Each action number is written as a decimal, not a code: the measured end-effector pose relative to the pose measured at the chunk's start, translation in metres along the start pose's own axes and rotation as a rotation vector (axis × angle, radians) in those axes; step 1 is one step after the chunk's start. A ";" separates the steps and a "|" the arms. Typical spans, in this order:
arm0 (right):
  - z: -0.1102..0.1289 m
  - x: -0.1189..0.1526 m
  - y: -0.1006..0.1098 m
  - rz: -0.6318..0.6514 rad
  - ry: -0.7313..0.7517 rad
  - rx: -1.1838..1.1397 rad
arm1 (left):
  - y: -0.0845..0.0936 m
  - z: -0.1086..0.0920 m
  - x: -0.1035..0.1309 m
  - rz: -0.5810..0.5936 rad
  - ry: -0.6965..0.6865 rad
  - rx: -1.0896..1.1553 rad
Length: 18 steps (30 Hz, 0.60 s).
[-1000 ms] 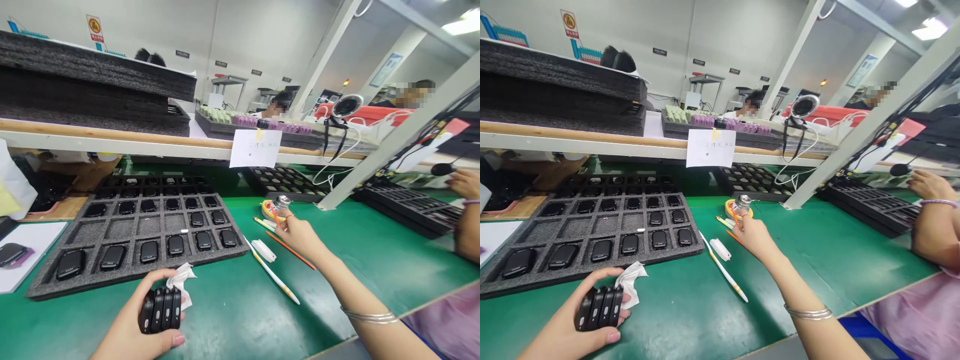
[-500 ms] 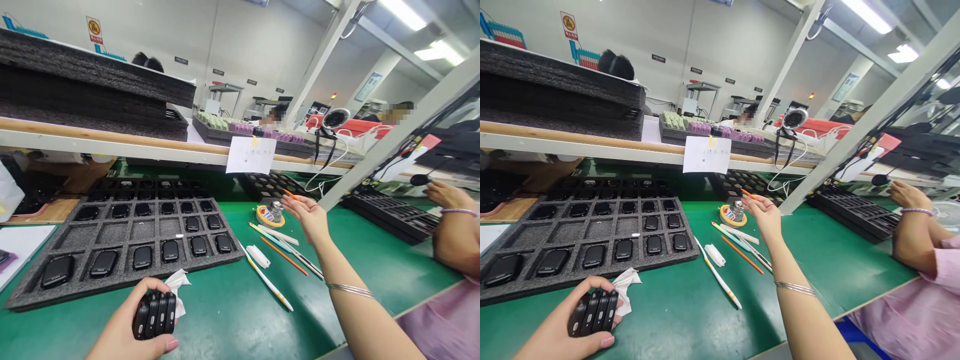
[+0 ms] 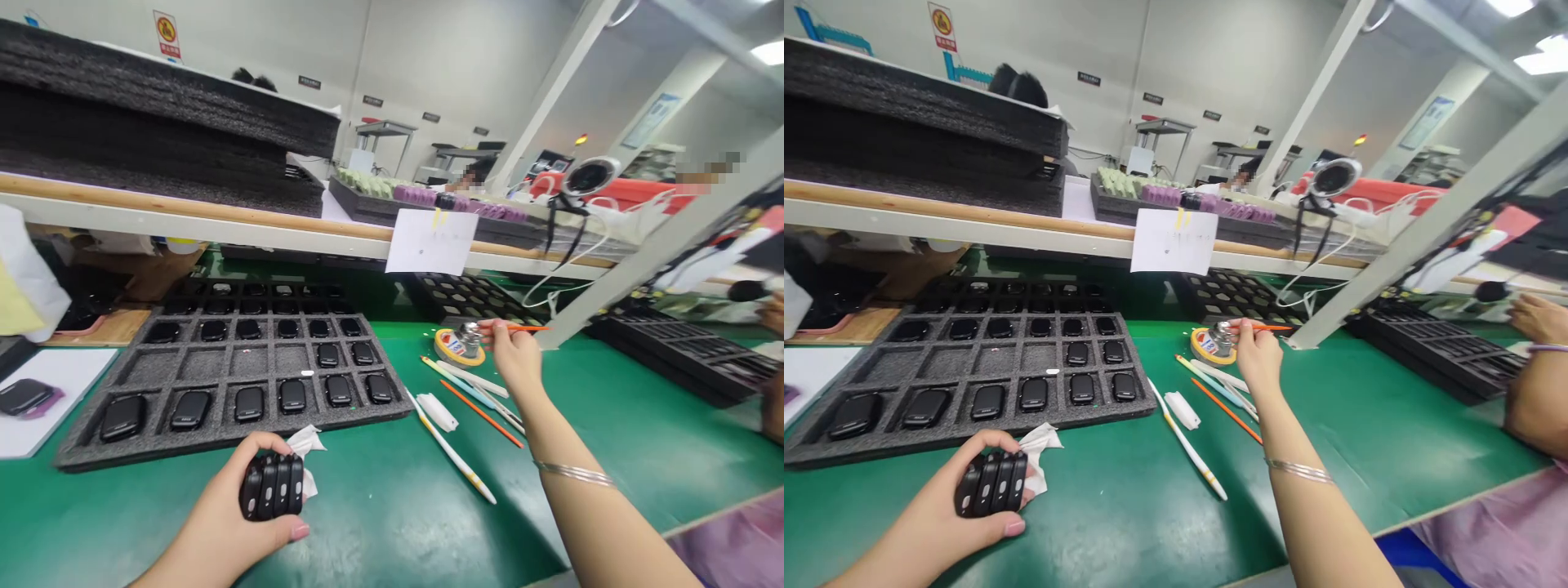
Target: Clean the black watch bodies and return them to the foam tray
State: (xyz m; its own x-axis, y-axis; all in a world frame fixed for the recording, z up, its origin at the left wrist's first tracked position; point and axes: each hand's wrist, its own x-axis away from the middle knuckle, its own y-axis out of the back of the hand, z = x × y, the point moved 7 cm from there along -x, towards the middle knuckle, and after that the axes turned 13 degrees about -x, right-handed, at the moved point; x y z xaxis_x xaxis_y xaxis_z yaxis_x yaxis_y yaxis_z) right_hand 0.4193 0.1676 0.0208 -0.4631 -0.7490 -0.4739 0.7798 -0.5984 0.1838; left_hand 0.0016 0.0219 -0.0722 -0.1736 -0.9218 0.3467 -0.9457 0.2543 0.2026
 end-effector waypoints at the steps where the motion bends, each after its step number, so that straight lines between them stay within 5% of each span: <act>1: 0.011 0.011 -0.011 0.033 0.005 -0.048 | -0.001 -0.001 0.000 0.016 -0.007 0.000; 9: 0.119 0.186 -0.124 0.733 0.089 -0.475 | 0.002 -0.003 -0.001 -0.020 -0.055 0.029; 13: 0.125 0.238 -0.137 0.901 0.199 -0.519 | -0.001 -0.007 -0.001 -0.007 -0.050 0.071; 18: 0.122 0.251 -0.139 1.021 0.321 -0.509 | -0.002 -0.008 -0.001 -0.017 -0.046 0.038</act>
State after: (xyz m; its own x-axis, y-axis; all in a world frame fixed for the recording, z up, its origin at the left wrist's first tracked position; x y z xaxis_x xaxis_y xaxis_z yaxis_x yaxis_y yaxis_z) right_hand 0.1429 0.0280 -0.0189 0.5417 -0.6647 -0.5146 0.8383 0.4719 0.2730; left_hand 0.0060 0.0249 -0.0655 -0.1693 -0.9386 0.3006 -0.9581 0.2283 0.1731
